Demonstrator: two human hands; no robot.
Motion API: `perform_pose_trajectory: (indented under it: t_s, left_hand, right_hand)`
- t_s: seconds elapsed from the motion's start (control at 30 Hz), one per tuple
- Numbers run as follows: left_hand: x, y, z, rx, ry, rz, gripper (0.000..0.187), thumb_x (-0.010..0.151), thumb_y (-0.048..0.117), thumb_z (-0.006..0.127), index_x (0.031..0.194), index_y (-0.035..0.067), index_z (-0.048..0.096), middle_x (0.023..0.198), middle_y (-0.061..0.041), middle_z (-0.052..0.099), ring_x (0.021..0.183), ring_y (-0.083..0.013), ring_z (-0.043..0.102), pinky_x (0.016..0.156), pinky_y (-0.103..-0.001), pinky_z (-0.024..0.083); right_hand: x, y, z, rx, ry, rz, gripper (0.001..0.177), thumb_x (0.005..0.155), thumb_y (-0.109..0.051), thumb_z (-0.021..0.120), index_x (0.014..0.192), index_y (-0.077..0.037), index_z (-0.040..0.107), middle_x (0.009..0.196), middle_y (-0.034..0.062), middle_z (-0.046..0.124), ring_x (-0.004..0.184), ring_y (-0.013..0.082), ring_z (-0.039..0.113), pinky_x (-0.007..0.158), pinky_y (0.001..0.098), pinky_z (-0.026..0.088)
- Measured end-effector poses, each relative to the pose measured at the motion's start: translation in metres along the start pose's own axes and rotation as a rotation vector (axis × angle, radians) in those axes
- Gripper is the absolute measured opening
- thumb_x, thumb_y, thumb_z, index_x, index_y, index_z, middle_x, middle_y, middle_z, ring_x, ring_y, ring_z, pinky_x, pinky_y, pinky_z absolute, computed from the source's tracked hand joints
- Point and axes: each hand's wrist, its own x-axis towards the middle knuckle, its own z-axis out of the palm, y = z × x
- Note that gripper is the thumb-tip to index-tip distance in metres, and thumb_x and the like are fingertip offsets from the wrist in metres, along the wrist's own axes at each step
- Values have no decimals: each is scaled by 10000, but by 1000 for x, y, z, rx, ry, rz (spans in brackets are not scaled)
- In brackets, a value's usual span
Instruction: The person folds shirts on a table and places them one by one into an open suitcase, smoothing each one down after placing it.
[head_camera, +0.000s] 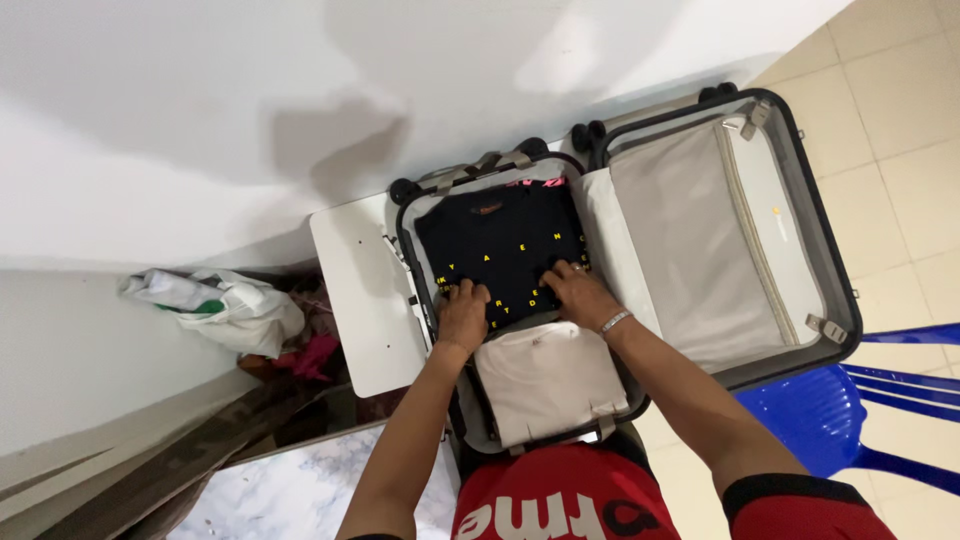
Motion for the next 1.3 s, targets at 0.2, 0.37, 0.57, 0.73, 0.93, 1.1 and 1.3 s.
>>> perform_pose_trajectory:
  t_s: [0.2, 0.37, 0.57, 0.73, 0.93, 1.1, 1.3]
  left_hand:
    - [9, 10, -17, -135, 94, -5, 437, 762, 113, 802, 1169, 140, 643, 1236, -94, 520, 1211, -320, 504, 1057, -468, 466]
    - [11, 26, -22, -143, 179, -43, 698, 761, 134, 806, 1404, 140, 535, 1480, -123, 381, 1363, -385, 371, 1082, -516, 395]
    - [10, 30, -2, -146, 259, -84, 725, 762, 91, 779, 1437, 131, 516, 1536, -128, 353, 1413, -388, 343, 1154, -517, 357]
    - [11, 29, -13, -159, 242, -95, 730, 753, 123, 795, 1429, 155, 522, 1526, -105, 360, 1404, -365, 357, 1134, -521, 373]
    - [36, 22, -34, -95, 46, -188, 737, 739, 268, 846, 1392, 250, 506, 1445, -61, 364, 1341, -331, 367, 1075, -505, 409]
    - [57, 8, -37, -161, -91, -375, 589, 875, 463, 739, 1366, 326, 444, 1381, -63, 415, 1339, -318, 411, 1038, -486, 464]
    - [69, 4, -33, -164, -92, -401, 516, 922, 449, 700, 1353, 336, 440, 1400, -81, 424, 1356, -337, 414, 1049, -512, 458]
  right_hand:
    - [12, 0, 0, -30, -68, 145, 586, 771, -129, 782, 1303, -162, 539, 1256, 148, 513, 1190, 399, 563, 968, 509, 495]
    - [67, 35, 15, 60, 214, 94, 694, 797, -135, 746, 1423, -45, 460, 1401, 239, 462, 1175, 505, 543, 1005, 525, 488]
    - [110, 54, 12, -78, 347, 40, 852, 778, -110, 730, 1548, -31, 374, 1509, 280, 378, 1302, 556, 460, 1101, 534, 441]
    - [125, 42, 10, -34, 121, 259, 889, 810, -166, 722, 1584, -88, 293, 1510, 283, 344, 1317, 540, 417, 1074, 545, 433]
    - [87, 15, 15, -103, 250, 210, 859, 807, -168, 711, 1572, -138, 320, 1599, 213, 311, 1452, 458, 351, 1073, 597, 410]
    - [22, -3, 50, 12, 134, 168, 995, 772, -199, 807, 1592, -184, 245, 1627, 257, 164, 1464, 513, 235, 1149, 584, 335]
    - [-7, 5, 52, 156, -30, 329, 1009, 788, -136, 769, 1633, -201, 221, 1577, 308, 284, 1348, 469, 460, 1131, 439, 430]
